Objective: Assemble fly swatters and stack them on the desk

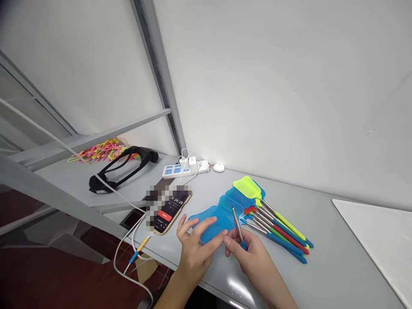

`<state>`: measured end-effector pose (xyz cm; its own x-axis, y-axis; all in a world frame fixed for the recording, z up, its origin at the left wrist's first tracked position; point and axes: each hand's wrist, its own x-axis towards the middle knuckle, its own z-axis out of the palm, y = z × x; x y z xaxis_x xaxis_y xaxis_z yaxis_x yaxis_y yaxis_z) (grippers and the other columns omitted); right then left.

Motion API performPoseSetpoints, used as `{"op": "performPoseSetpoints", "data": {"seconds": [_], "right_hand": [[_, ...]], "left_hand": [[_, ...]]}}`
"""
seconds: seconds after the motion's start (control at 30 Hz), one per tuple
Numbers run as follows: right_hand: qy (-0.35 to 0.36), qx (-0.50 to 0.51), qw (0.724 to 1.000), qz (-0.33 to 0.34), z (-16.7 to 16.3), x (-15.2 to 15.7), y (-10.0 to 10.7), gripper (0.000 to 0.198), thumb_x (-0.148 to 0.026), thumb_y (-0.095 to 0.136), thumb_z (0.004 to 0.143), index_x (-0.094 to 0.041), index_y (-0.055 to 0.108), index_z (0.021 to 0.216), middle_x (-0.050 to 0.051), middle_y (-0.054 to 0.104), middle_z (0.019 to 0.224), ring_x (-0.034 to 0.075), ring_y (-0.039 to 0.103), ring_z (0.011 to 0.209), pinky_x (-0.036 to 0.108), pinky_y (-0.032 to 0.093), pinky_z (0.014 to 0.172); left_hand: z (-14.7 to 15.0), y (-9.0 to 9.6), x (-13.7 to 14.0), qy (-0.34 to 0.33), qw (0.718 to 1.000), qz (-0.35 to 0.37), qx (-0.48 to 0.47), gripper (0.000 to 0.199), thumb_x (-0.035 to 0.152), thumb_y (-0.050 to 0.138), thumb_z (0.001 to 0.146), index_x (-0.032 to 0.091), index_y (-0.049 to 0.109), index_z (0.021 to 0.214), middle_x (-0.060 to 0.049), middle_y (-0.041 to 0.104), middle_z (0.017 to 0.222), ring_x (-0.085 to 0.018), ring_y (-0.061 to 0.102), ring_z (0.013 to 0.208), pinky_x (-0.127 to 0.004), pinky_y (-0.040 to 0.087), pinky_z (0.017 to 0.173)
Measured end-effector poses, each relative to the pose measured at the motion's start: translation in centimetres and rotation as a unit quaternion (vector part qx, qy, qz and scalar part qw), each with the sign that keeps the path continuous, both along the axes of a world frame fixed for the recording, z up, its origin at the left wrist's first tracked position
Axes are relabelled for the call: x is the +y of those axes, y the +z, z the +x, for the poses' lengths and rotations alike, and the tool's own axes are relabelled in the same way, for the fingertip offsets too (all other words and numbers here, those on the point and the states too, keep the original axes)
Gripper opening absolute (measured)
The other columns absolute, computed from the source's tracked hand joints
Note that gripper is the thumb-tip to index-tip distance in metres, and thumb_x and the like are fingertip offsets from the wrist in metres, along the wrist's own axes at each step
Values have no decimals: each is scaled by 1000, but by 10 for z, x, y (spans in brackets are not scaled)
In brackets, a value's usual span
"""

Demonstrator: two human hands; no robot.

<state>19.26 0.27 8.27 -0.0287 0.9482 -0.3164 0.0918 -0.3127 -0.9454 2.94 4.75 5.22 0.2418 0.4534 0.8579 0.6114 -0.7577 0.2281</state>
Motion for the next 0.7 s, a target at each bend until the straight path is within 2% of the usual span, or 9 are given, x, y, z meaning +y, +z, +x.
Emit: {"op": "performPoseSetpoints", "data": {"seconds": [0.1,0.23,0.3,0.37,0.43,0.47,0.57,0.63,0.7], "right_hand": [[-31,48,998,0,1,-1,-2,40,-58,60,85,-18,55,78,-9,32,54,5,21,44,23,15,43],[-94,109,989,17,2,0,-8,38,-56,62,85,-18,55,87,-7,43,59,4,21,44,22,16,42],[-132,126,983,31,1,1,-12,38,-55,63,85,-19,54,92,-6,49,65,3,21,44,22,16,42],[-165,135,976,49,0,1,-15,38,-54,64,85,-19,53,95,-6,50,69,3,20,45,21,17,42],[-183,139,971,63,-1,0,-15,38,-54,64,84,-20,53,96,-6,49,69,3,21,45,21,17,42],[-184,138,971,65,-2,0,-15,38,-54,64,84,-20,53,96,-6,49,69,3,21,45,21,18,42],[-164,100,978,75,-5,-2,-10,37,-53,64,85,-20,56,98,-5,50,68,6,31,47,22,26,43],[-148,45,982,106,-7,-4,-6,34,-51,64,85,-19,60,95,-2,54,70,10,46,57,23,39,53],[-134,-17,980,143,-8,-7,-3,30,-49,61,87,-20,61,92,2,61,80,16,56,76,25,45,68]], "left_hand": [[5,5,2,-10,1000,-11,5,35,8,61,86,37,74,102,-3,66,115,-26,43,109,-57,22,109],[11,2,-11,-8,999,-34,-6,36,13,64,82,33,70,112,-9,55,130,-30,42,117,-59,19,108],[15,-7,-22,-17,996,-57,-67,35,13,63,81,26,66,113,-11,53,125,-29,45,114,-54,28,105],[20,-15,-31,-22,972,-117,-205,24,13,60,83,23,62,105,-9,53,113,-23,50,103,-41,41,95],[27,-17,-35,-38,910,-225,-346,6,21,57,89,22,57,95,-6,54,100,-19,53,91,-32,46,82],[31,-15,-35,-59,871,-297,-388,6,28,56,91,22,57,93,-5,56,97,-18,54,87,-30,47,79],[39,-2,-27,-148,748,-499,-412,28,45,59,89,19,64,101,-8,66,99,-21,62,90,-34,49,84],[42,8,-21,-185,675,-570,-430,36,46,65,86,18,66,108,-10,70,106,-24,64,100,-37,48,92],[44,16,-15,-215,620,-593,-466,35,42,66,86,18,67,111,-10,70,111,-25,64,106,-38,46,97]]}}
